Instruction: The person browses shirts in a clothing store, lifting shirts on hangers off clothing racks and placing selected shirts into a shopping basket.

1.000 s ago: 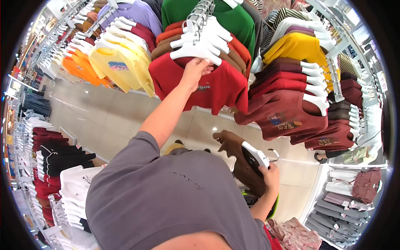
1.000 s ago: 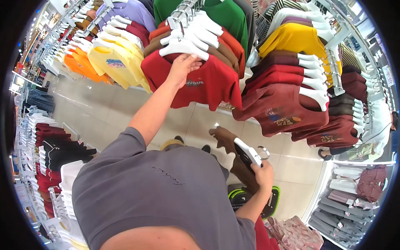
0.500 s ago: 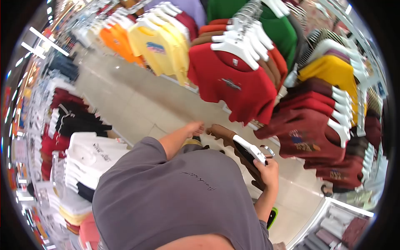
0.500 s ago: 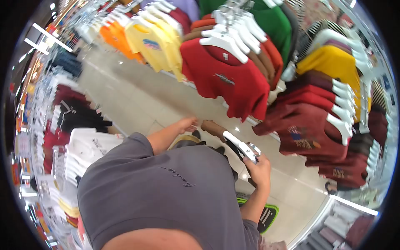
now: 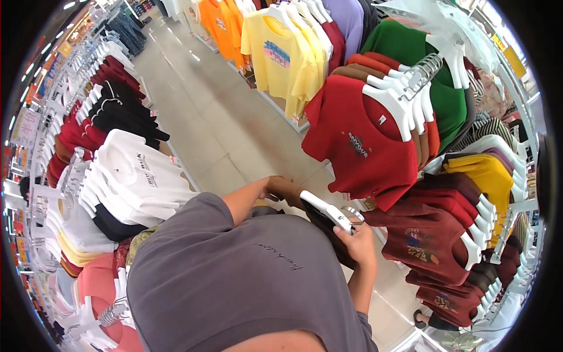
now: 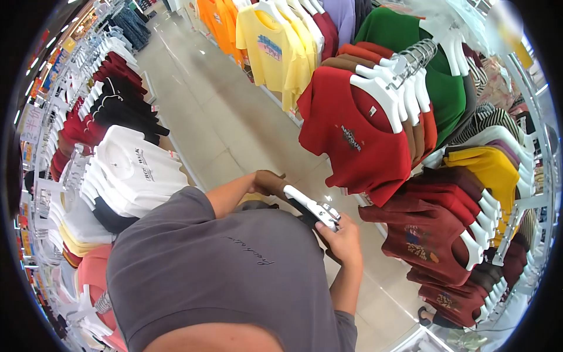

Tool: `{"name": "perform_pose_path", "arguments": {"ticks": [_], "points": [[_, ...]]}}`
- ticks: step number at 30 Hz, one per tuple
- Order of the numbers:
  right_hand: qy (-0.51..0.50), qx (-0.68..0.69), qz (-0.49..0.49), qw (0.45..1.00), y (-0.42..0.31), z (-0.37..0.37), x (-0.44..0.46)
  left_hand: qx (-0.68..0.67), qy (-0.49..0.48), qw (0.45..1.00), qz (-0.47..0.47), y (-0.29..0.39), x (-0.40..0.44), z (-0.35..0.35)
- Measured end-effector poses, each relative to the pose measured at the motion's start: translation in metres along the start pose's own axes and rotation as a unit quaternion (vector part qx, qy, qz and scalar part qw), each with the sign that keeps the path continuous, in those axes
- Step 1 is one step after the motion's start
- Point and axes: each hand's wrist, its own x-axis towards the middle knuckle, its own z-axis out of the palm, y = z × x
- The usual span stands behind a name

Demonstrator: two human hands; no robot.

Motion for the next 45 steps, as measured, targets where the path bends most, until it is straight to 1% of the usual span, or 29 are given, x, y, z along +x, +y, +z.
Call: {"name": "perform_pose_path", "arguments": {"ticks": [1,2,3,4,6,8,9,10,12,13,14,15,16,18,24,26,28,30,31,33,34,36,37,38,39,40,42,43,45], "points": [[-0.002,0.04,0.009,0.999,-0.01,0.002,0.0,0.186,-0.02,0.982,-0.01,-0.006,0.017,-0.008],[-0.001,0.033,0.008,0.999,-0.01,0.004,0.002,0.366,-0.037,0.93,-0.017,-0.01,0.032,-0.014],[-0.007,0.026,0.004,1.0,-0.006,0.007,0.005,0.17,-0.032,0.985,0.01,-0.025,0.029,-0.033],[-0.014,0.02,-0.001,1.0,-0.003,0.011,0.008,-0.033,-0.039,0.998,0.037,-0.041,0.026,-0.052],[-0.012,0.025,0.012,1.0,-0.008,0.021,0.013,-0.072,0.128,0.988,0.041,-0.048,0.03,-0.072],[0.012,0.04,0.003,0.999,-0.023,0.036,0.02,-0.06,0.235,0.968,0.061,-0.066,0.045,-0.105],[0.011,0.034,-0.001,0.999,-0.031,0.042,0.025,-0.029,0.259,0.962,0.081,-0.079,0.06,-0.126],[0.002,0.013,0.004,1.0,-0.04,0.047,0.03,-0.035,0.258,0.962,0.085,-0.092,0.069,-0.145],[-0.017,-0.026,0.018,0.999,-0.055,0.06,0.039,-0.028,0.329,0.932,0.147,-0.112,0.074,-0.174],[-0.018,-0.008,0.01,1.0,-0.057,0.069,0.044,-0.033,0.329,0.932,0.148,-0.12,0.071,-0.188],[-0.02,-0.013,0.009,1.0,-0.065,0.076,0.05,-0.054,0.318,0.939,0.116,-0.124,0.064,-0.199],[-0.025,-0.039,0.007,0.999,-0.074,0.082,0.055,-0.075,0.306,0.946,0.082,-0.129,0.058,-0.208],[-0.031,-0.065,0.004,0.997,-0.082,0.09,0.061,-0.08,0.305,0.945,0.083,-0.134,0.053,-0.215],[-0.041,-0.073,-0.008,0.996,-0.094,0.106,0.072,-0.087,0.368,0.923,0.065,-0.143,0.039,-0.227],[-0.082,-0.095,-0.051,0.991,-0.128,0.156,0.11,-0.069,0.37,0.925,0.047,-0.158,-0.005,-0.281],[-0.094,-0.093,-0.067,0.989,-0.139,0.173,0.122,-0.084,0.38,0.92,0.052,-0.166,-0.016,-0.302],[-0.11,-0.099,-0.052,0.988,-0.152,0.188,0.135,-0.094,0.388,0.915,0.055,-0.177,-0.028,-0.324],[-0.114,-0.113,-0.055,0.985,-0.167,0.199,0.141,-0.045,0.361,0.931,0.027,-0.197,-0.03,-0.352],[-0.12,-0.105,-0.07,0.985,-0.174,0.204,0.144,-0.043,0.364,0.93,0.027,-0.206,-0.034,-0.36],[-0.134,-0.085,-0.083,0.984,-0.172,0.21,0.153,-0.109,0.344,0.931,0.051,-0.221,-0.044,-0.364],[-0.159,-0.111,-0.067,0.979,-0.17,0.206,0.159,-0.105,0.345,0.931,0.048,-0.225,-0.046,-0.365],[-0.127,-0.027,-0.131,0.983,-0.173,0.213,0.165,-0.211,0.377,0.902,0.001,-0.24,-0.047,-0.362],[-0.125,-0.005,-0.127,0.984,-0.176,0.213,0.168,-0.206,0.376,0.903,-0.003,-0.252,-0.043,-0.363],[-0.13,-0.035,-0.113,0.984,-0.181,0.209,0.171,-0.132,0.36,0.923,-0.02,-0.278,-0.022,-0.373],[-0.125,-0.035,-0.119,0.984,-0.184,0.207,0.174,-0.056,0.342,0.937,-0.036,-0.296,-0.014,-0.379],[-0.12,-0.033,-0.125,0.984,-0.188,0.207,0.177,-0.048,0.341,0.938,-0.039,-0.301,-0.017,-0.377],[-0.108,-0.015,-0.113,0.988,-0.196,0.208,0.186,0.086,0.289,0.953,-0.011,-0.3,-0.024,-0.365],[-0.101,-0.038,-0.121,0.987,-0.196,0.208,0.194,0.091,0.288,0.953,-0.014,-0.298,-0.03,-0.359],[-0.098,-0.091,-0.138,0.981,-0.204,0.21,0.208,-0.046,0.328,0.943,-0.007,-0.288,-0.041,-0.344]]}}
